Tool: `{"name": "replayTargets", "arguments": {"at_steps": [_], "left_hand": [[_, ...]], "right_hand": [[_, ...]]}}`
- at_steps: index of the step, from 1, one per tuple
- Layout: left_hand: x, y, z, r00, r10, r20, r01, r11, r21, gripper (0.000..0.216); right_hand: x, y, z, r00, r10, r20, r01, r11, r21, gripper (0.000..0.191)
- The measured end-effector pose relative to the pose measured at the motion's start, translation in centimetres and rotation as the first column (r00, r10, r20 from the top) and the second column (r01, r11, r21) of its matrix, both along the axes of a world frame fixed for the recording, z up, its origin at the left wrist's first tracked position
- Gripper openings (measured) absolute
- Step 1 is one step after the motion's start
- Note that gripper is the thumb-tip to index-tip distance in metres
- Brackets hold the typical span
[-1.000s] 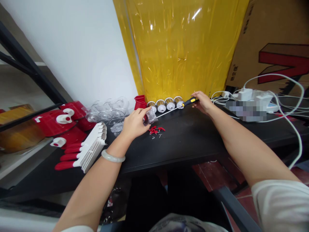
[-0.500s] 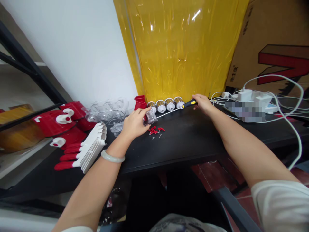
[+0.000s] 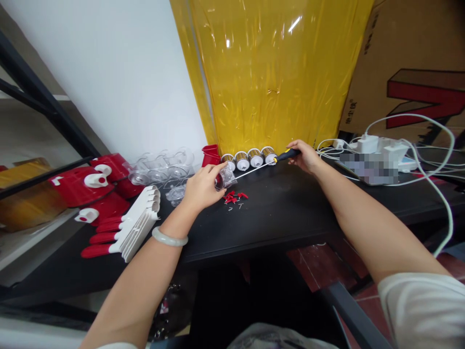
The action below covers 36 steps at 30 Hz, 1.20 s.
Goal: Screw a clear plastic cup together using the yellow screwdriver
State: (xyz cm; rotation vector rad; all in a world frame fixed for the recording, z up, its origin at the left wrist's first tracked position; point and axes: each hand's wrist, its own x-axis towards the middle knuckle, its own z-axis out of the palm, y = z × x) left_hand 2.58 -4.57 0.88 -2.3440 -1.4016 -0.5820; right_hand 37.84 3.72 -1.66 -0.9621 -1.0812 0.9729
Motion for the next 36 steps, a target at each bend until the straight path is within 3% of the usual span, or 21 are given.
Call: {"name": "replayTargets", "arguments": {"at_steps": [5, 7, 13, 19, 22, 26, 29, 33, 36], "left_hand": [[-0.1, 0.1, -0.1, 1.000, -0.008, -0.002, 0.008, 1.000, 0.005, 0.076], [-0.1, 0.2, -0.1, 1.000, -0.005, -0.002, 0.005, 1.000, 0.009, 0.076], [-0.1, 0.1, -0.1, 1.000, -0.010, -0.006, 0.010, 1.000, 0.009, 0.075], [0.0, 0.0, -0.1, 1.000, -0.005, -0.002, 0.005, 1.000, 0.021, 0.075], [0.0, 0.0, 0.0, 1.000, -0.006, -0.003, 0.006, 1.000, 0.020, 0.075], [0.0, 0.1, 0.0, 1.000, 0.001, -0.001, -0.001, 1.000, 0.000, 0.076], [-0.1, 0.1, 0.0, 1.000, -0.002, -0.002, 0.002, 1.000, -0.004, 0.076], [0.0, 0.1, 0.0, 1.000, 0.003, 0.001, -0.003, 1.000, 0.002, 0.076], [0.0, 0.1, 0.0, 1.000, 0.005, 0.002, -0.005, 1.000, 0.003, 0.075]], "right_hand": [[0.3, 0.9, -0.5, 0.976, -0.107, 0.188, 0.114, 0.993, -0.029, 0.037], [0.4, 1.0, -0.7, 0.968, -0.102, 0.231, 0.114, 0.993, -0.041, 0.038], [0.1, 0.2, -0.2, 0.995, -0.025, 0.094, 0.028, 0.999, -0.032, 0.016], [0.0, -0.3, 0.1, 0.999, 0.035, -0.025, -0.035, 0.999, -0.017, 0.015], [0.2, 0.0, -0.1, 1.000, 0.028, 0.012, -0.028, 0.999, -0.018, 0.011], [0.4, 0.6, -0.5, 0.985, -0.048, 0.166, 0.057, 0.997, -0.053, 0.030], [0.4, 0.7, -0.6, 0.975, -0.056, 0.214, 0.069, 0.996, -0.053, 0.030], [0.3, 0.1, -0.3, 0.996, -0.023, 0.091, 0.027, 0.999, -0.041, 0.018], [0.2, -0.3, -0.1, 0.999, 0.038, -0.023, -0.039, 0.999, -0.010, 0.021]]}}
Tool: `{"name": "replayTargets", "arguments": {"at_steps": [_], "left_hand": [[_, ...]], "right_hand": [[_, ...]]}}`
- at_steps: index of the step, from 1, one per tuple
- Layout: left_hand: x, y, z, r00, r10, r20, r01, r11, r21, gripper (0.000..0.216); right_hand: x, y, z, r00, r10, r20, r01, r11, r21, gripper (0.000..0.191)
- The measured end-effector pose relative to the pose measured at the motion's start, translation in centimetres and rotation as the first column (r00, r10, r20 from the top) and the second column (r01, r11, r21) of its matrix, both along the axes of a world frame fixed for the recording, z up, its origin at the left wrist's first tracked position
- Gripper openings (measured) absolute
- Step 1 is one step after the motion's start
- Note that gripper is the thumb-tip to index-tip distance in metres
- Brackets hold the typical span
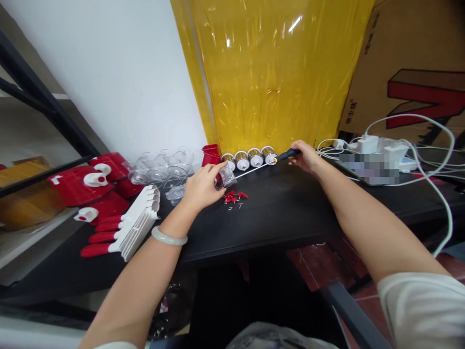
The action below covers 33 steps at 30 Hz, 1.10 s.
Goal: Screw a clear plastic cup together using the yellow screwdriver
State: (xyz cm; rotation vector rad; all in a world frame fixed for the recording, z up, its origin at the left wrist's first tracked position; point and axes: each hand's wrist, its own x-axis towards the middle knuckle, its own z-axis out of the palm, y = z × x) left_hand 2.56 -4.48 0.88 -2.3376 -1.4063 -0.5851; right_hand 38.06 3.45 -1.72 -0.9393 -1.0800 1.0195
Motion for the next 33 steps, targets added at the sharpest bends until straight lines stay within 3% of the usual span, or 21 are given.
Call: {"name": "replayTargets", "arguments": {"at_steps": [4, 8, 11, 16, 21, 27, 30, 33], "left_hand": [[-0.02, -0.01, 0.01, 1.000, -0.004, 0.002, 0.004, 1.000, 0.003, 0.076], [-0.09, 0.03, -0.02, 1.000, -0.004, -0.001, 0.004, 1.000, 0.009, 0.076], [-0.10, -0.01, 0.01, 1.000, -0.004, -0.004, 0.004, 1.000, 0.005, 0.075], [-0.07, -0.08, 0.07, 1.000, -0.004, 0.000, 0.004, 1.000, -0.008, 0.075], [-0.03, -0.10, 0.04, 1.000, -0.003, 0.010, 0.003, 1.000, -0.013, 0.075], [-0.05, -0.11, 0.06, 1.000, 0.003, 0.006, -0.003, 1.000, -0.008, 0.076], [-0.06, -0.09, 0.05, 1.000, 0.001, 0.003, -0.001, 1.000, -0.003, 0.076], [-0.06, -0.08, 0.03, 1.000, 0.002, -0.001, -0.002, 1.000, 0.001, 0.075]], "right_hand": [[0.05, 0.08, 0.14, 1.000, 0.004, 0.009, -0.004, 1.000, -0.025, 0.022], [0.02, 0.50, -0.04, 0.985, -0.052, 0.167, 0.070, 0.992, -0.103, 0.036], [-0.04, 0.51, -0.23, 0.967, -0.070, 0.244, 0.088, 0.994, -0.067, 0.036], [-0.10, 0.02, -0.03, 0.990, -0.046, 0.136, 0.051, 0.998, -0.031, 0.016], [0.17, 0.04, 0.08, 0.998, 0.015, 0.053, -0.017, 0.999, 0.029, 0.022], [0.28, 0.77, -0.34, 0.977, -0.046, 0.207, 0.061, 0.996, -0.064, 0.038], [0.10, 0.61, -0.33, 0.973, -0.071, 0.221, 0.080, 0.996, -0.032, 0.030], [-0.09, 0.11, -0.05, 0.993, -0.055, 0.105, 0.056, 0.998, -0.010, 0.022]]}}
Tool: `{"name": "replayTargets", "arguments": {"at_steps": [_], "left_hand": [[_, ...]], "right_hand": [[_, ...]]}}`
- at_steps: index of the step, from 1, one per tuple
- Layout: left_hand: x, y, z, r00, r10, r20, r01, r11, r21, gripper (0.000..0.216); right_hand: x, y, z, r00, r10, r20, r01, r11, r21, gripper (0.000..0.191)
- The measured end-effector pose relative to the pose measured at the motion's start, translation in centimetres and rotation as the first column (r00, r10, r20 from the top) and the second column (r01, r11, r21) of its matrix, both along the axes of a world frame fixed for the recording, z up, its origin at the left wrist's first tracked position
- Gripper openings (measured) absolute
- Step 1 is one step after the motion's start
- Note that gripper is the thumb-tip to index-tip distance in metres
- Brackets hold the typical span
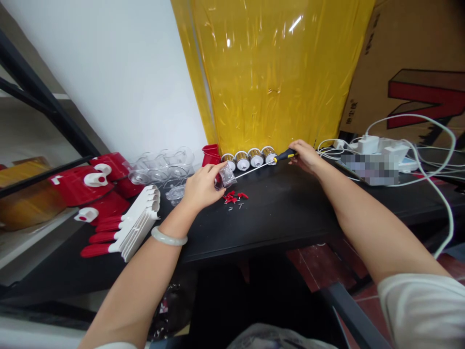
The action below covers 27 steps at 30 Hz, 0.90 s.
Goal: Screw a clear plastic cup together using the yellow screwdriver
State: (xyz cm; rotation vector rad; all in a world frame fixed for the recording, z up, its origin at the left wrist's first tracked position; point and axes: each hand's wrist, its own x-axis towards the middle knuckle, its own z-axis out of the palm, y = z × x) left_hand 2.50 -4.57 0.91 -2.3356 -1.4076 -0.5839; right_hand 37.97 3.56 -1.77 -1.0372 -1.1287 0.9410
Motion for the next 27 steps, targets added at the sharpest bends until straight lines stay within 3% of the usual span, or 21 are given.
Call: {"name": "replayTargets", "arguments": {"at_steps": [5, 10, 13, 21, 27], "left_hand": [[0.0, 0.0, 0.0, 1.000, -0.005, -0.001, 0.005, 1.000, 0.000, 0.075], [0.0, 0.0, 0.1, 1.000, 0.002, 0.000, -0.002, 1.000, -0.021, 0.076], [0.0, 0.0, 0.1, 1.000, -0.001, 0.004, 0.001, 1.000, -0.012, 0.076], [0.1, -0.1, 0.1, 1.000, -0.002, 0.000, 0.002, 1.000, 0.001, 0.074], [0.1, -0.1, 0.2, 1.000, 0.006, 0.003, -0.006, 1.000, -0.026, 0.075]], "right_hand": [[0.1, -0.3, 0.3, 0.995, 0.070, -0.078, -0.067, 0.997, 0.038, 0.025], [0.2, 0.5, -0.1, 0.998, -0.020, 0.058, 0.025, 0.997, -0.073, 0.037], [0.2, 0.7, -0.4, 0.995, -0.028, 0.095, 0.033, 0.998, -0.049, 0.030], [-0.1, -0.5, 0.4, 0.988, 0.109, -0.107, -0.105, 0.993, 0.045, 0.021], [0.2, 0.5, -0.2, 0.998, 0.012, 0.055, -0.009, 0.998, -0.055, 0.040]]}}
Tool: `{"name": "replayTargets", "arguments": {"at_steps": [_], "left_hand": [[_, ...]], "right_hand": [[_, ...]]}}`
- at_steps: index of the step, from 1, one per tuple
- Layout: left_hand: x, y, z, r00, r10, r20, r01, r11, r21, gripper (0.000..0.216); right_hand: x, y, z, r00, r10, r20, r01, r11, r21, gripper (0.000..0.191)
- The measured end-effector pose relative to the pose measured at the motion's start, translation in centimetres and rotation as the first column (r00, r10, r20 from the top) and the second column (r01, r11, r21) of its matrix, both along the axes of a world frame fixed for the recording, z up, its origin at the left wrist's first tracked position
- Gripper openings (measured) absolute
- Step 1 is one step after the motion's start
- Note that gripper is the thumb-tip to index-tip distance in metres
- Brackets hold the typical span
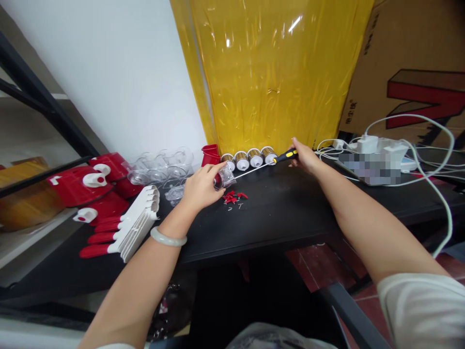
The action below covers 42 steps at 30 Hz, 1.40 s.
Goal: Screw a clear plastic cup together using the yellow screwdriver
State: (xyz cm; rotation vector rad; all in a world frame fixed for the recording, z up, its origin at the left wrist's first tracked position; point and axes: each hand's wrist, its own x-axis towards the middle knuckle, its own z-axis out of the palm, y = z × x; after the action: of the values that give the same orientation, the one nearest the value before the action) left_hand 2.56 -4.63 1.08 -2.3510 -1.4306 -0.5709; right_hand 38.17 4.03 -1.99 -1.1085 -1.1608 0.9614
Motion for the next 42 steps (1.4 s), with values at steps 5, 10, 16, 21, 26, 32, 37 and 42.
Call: {"name": "replayTargets", "arguments": {"at_steps": [5, 10, 16, 21, 26, 32, 37, 42], "left_hand": [[-0.09, 0.10, -0.12, 1.000, -0.011, 0.002, 0.011, 1.000, 0.013, 0.075], [-0.12, 0.15, -0.20, 1.000, -0.013, 0.005, 0.013, 1.000, 0.019, 0.075], [-0.06, 0.09, -0.11, 1.000, -0.006, 0.001, 0.006, 1.000, 0.014, 0.075], [-0.05, 0.07, -0.13, 1.000, -0.015, -0.002, 0.015, 0.999, 0.029, 0.075], [-0.05, 0.09, -0.14, 1.000, -0.005, -0.004, 0.005, 0.999, 0.033, 0.074], [-0.05, 0.13, -0.16, 1.000, -0.009, -0.001, 0.009, 1.000, 0.029, 0.076], [-0.08, 0.16, -0.17, 1.000, -0.016, 0.000, 0.016, 1.000, 0.026, 0.075], [-0.08, 0.11, -0.14, 1.000, -0.013, -0.002, 0.014, 1.000, 0.028, 0.075]], "right_hand": [[-0.01, -0.03, -0.05, 1.000, 0.009, -0.019, -0.008, 0.999, 0.044, 0.026], [-0.16, -0.59, 0.41, 0.985, 0.057, -0.162, -0.046, 0.997, 0.069, 0.022], [0.14, 0.03, -0.03, 1.000, 0.010, -0.010, -0.010, 1.000, -0.007, 0.038], [0.12, 0.12, -0.20, 0.997, -0.029, 0.067, 0.030, 1.000, -0.005, 0.031], [-0.16, -0.10, 0.05, 0.996, -0.070, 0.055, 0.072, 0.997, -0.030, 0.029], [-0.12, -0.07, 0.03, 0.999, -0.041, 0.001, 0.041, 0.999, -0.001, 0.024], [-0.03, -0.21, 0.27, 0.998, 0.011, -0.056, -0.007, 0.998, 0.068, 0.019], [-0.04, -0.51, 0.49, 0.998, 0.013, -0.061, -0.008, 0.998, 0.069, 0.010]]}}
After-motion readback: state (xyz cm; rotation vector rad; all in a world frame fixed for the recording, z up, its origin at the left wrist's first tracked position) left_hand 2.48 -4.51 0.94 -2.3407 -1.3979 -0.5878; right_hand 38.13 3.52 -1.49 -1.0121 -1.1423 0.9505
